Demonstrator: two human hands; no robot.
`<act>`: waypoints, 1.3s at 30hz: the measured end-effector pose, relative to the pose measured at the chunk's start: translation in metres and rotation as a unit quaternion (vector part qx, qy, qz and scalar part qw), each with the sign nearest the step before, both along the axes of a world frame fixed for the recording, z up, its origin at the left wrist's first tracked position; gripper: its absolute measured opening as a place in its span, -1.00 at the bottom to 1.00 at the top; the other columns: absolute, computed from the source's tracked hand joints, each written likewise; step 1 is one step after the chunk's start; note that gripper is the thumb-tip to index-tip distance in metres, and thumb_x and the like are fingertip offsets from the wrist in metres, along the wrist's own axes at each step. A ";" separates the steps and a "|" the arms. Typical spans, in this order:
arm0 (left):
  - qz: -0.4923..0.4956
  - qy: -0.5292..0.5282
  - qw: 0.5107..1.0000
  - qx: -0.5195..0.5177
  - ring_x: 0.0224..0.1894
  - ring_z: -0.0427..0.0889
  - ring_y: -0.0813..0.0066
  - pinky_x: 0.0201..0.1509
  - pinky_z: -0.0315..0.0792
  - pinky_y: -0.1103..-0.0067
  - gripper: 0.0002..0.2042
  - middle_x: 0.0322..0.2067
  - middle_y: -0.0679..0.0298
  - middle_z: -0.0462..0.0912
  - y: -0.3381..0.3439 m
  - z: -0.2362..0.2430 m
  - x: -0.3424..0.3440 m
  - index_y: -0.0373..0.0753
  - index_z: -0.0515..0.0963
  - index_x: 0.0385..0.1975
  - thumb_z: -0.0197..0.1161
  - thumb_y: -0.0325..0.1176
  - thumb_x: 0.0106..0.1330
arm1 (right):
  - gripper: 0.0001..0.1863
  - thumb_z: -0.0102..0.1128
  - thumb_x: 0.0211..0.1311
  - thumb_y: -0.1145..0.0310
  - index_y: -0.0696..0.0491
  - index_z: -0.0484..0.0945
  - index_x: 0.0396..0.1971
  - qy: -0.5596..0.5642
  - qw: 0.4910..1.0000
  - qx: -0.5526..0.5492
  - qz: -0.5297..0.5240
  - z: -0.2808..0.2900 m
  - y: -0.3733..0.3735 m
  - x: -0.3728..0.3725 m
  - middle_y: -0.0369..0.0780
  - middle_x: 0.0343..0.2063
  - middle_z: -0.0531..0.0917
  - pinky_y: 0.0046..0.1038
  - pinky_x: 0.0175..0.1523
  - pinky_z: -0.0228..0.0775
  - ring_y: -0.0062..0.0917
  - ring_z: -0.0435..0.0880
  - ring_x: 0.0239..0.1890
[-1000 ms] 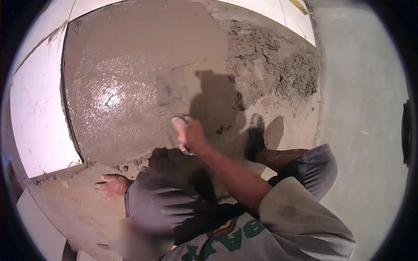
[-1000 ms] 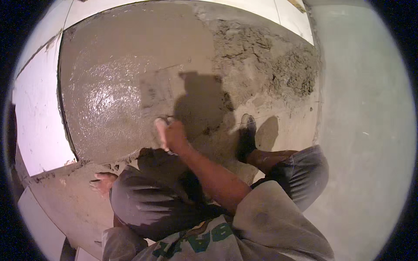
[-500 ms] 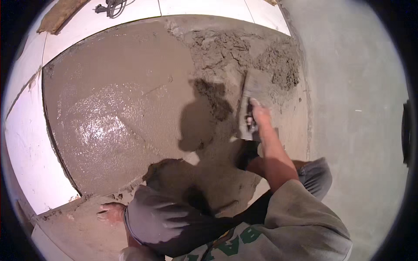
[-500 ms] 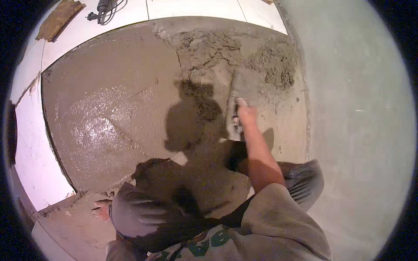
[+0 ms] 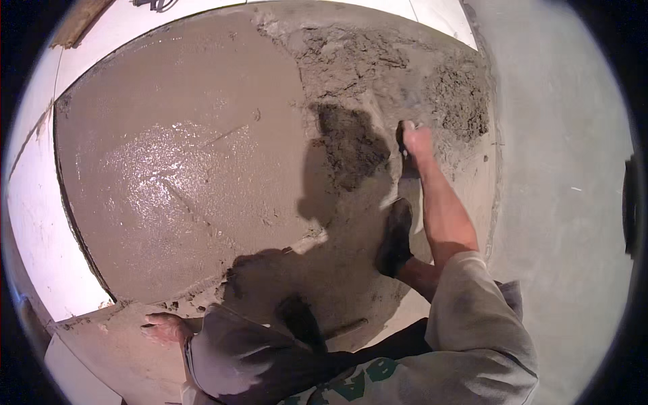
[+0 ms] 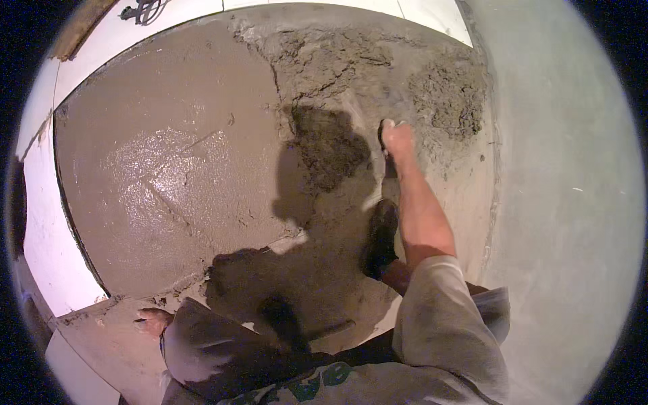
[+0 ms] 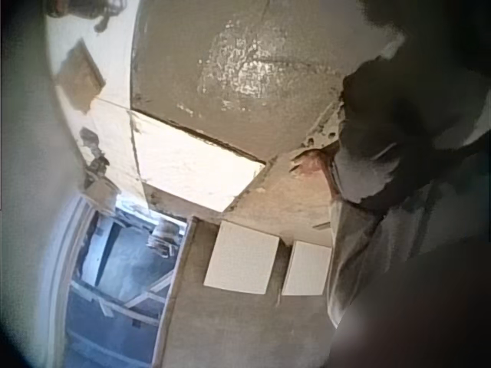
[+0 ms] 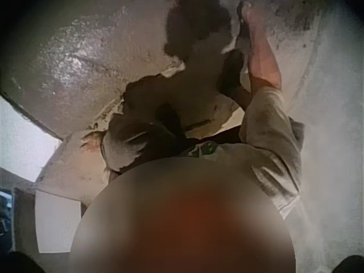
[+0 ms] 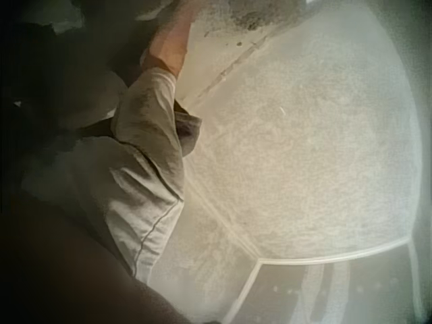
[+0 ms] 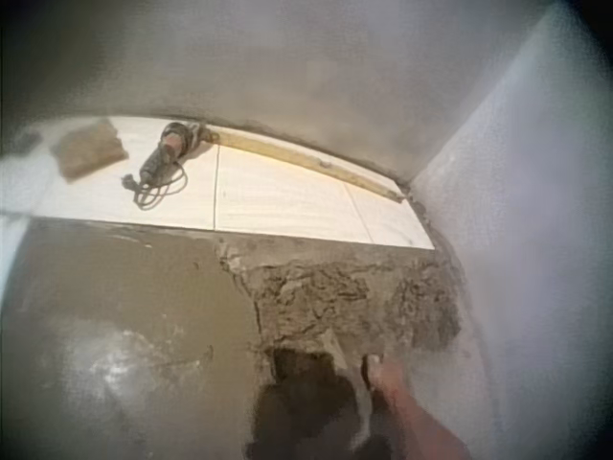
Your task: Smoothing wet mortar on the floor using a trowel for tile preparation.
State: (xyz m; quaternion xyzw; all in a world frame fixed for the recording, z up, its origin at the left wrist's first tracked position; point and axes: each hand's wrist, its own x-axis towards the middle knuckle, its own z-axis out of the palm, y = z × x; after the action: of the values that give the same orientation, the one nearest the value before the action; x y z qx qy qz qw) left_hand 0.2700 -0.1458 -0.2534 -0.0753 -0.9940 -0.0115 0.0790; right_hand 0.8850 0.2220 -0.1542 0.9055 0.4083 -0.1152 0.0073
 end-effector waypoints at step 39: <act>0.041 -0.031 0.998 0.036 0.32 0.09 0.04 0.31 -0.01 0.18 -0.31 0.26 -0.04 0.16 0.017 0.012 0.017 -0.36 0.15 0.24 -0.31 0.14 0.35 | -0.73 0.16 0.15 0.25 0.17 0.42 -0.40 0.157 0.888 -0.022 0.431 0.097 -0.113 -0.221 0.04 -0.59 0.51 -0.22 -0.40 0.37 -0.09 0.55 -0.48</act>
State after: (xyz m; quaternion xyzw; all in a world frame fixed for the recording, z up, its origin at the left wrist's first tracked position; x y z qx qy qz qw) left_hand 0.2865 -0.1286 -0.2414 -0.0315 -0.9972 -0.0460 0.0508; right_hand 0.6636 0.1087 -0.0571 0.6099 0.7518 -0.2505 0.0115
